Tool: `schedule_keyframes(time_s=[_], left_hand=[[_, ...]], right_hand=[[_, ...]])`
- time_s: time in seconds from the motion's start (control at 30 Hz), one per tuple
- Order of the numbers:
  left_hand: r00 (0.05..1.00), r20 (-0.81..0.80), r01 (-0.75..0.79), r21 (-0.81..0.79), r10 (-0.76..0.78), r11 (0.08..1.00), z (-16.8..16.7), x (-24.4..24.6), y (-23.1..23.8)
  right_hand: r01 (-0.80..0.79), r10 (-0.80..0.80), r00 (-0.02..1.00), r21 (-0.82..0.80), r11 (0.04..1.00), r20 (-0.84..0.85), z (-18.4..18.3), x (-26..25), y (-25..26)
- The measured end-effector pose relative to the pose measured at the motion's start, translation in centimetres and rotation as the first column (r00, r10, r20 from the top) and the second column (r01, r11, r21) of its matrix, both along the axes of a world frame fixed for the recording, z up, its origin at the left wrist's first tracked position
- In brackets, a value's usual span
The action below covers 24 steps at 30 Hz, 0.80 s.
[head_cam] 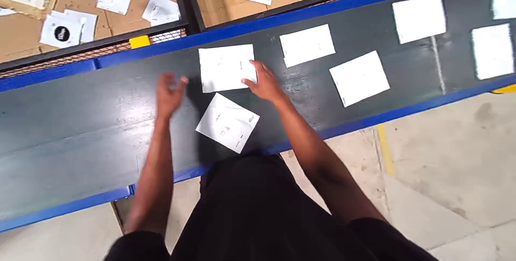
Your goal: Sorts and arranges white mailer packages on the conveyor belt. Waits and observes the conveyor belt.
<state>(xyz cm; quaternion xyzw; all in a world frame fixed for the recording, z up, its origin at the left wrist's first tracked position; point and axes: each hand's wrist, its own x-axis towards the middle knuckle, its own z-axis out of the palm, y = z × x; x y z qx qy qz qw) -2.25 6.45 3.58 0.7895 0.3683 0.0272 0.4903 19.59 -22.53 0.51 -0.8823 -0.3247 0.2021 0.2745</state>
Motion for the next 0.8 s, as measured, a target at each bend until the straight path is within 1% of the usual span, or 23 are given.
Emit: schedule_keyframes(time_s=[0.07,0.13,0.23,0.3,0.33,0.37,0.4,0.43,0.47,0.5,0.53,0.57,0.6,0.63,0.67,0.7,0.73,0.77,0.8], left_hand=[[0.990,-0.125,0.064,0.034,-0.059,0.997,-3.3,-4.5,-4.1],[0.975,-0.214,0.099,0.159,-0.064,0.982,-5.1,-9.1,-6.7],[0.954,-0.301,0.105,0.333,0.000,0.937,-6.3,-14.1,-8.4],[0.938,-0.340,0.076,0.374,0.061,0.924,-6.5,-16.1,-8.2],[0.930,-0.354,0.046,0.369,0.095,0.928,-6.5,-16.7,-7.6],[0.921,-0.369,0.010,0.343,0.125,0.939,-6.4,-17.1,-6.6],[0.909,-0.391,-0.023,0.298,0.144,0.954,-6.1,-17.6,-5.4],[0.892,-0.427,-0.045,0.246,0.149,0.968,-5.7,-18.4,-4.1],[0.875,-0.460,-0.065,0.200,0.153,0.978,-5.5,-19.1,-2.8],[0.859,-0.489,-0.086,0.160,0.155,0.983,-5.4,-19.8,-1.5],[0.846,-0.510,-0.109,0.118,0.155,0.987,-5.3,-20.3,-0.2],[0.839,-0.520,-0.137,0.080,0.158,0.987,-5.4,-21.0,0.8],[0.837,-0.521,-0.166,0.048,0.167,0.985,-5.6,-21.7,1.8],[0.836,-0.517,-0.200,0.018,0.181,0.980,-5.8,-22.3,2.6],[0.837,-0.512,-0.232,-0.011,0.194,0.973,-5.8,-23.0,3.4],[0.838,-0.506,-0.250,-0.029,0.202,0.968,-5.9,-23.7,4.0],[0.840,-0.501,-0.257,-0.032,0.207,0.966,-5.9,-24.6,4.6],[0.839,-0.502,-0.255,-0.025,0.208,0.967,-5.9,-25.3,5.2],[0.839,-0.501,-0.253,-0.012,0.213,0.967,-5.9,-26.0,5.8]], right_hand=[[-0.135,0.139,0.989,-0.076,0.988,0.053,-1.8,2.7,5.3],[-0.232,0.255,0.964,-0.233,0.944,0.071,-3.1,4.1,10.0],[-0.305,0.383,0.916,-0.412,0.859,0.120,-2.8,2.9,15.3],[-0.334,0.429,0.899,-0.499,0.799,0.085,-2.3,1.3,17.8],[-0.361,0.447,0.894,-0.529,0.768,0.039,-2.2,0.6,18.7],[-0.415,0.468,0.883,-0.531,0.739,-0.040,-2.1,0.1,19.6],[-0.503,0.489,0.856,-0.493,0.710,-0.170,-1.8,-0.4,20.5],[-0.605,0.511,0.796,-0.409,0.683,-0.324,-1.4,-1.2,21.3],[-0.682,0.518,0.713,-0.296,0.669,-0.473,-0.6,-1.9,22.2],[-0.708,0.503,0.624,-0.161,0.687,-0.598,0.7,-2.4,23.3],[-0.657,0.483,0.576,-0.022,0.753,-0.660,2.0,-2.4,24.6],[-0.517,0.450,0.584,0.119,0.848,-0.676,3.1,-2.4,26.0],[-0.283,0.382,0.589,0.261,0.923,-0.712,3.9,-2.2,27.5],[-0.013,0.322,0.543,0.375,0.927,-0.776,4.8,-2.0,29.0],[0.205,0.289,0.492,0.432,0.878,-0.821,5.6,-1.9,30.3],[0.319,0.257,0.481,0.441,0.839,-0.838,6.2,-1.9,30.8],[0.335,0.225,0.519,0.439,0.834,-0.824,6.6,-2.2,30.3],[0.263,0.210,0.593,0.434,0.862,-0.777,6.7,-2.7,29.0],[0.138,0.221,0.672,0.413,0.900,-0.707,6.6,-3.4,26.9]])
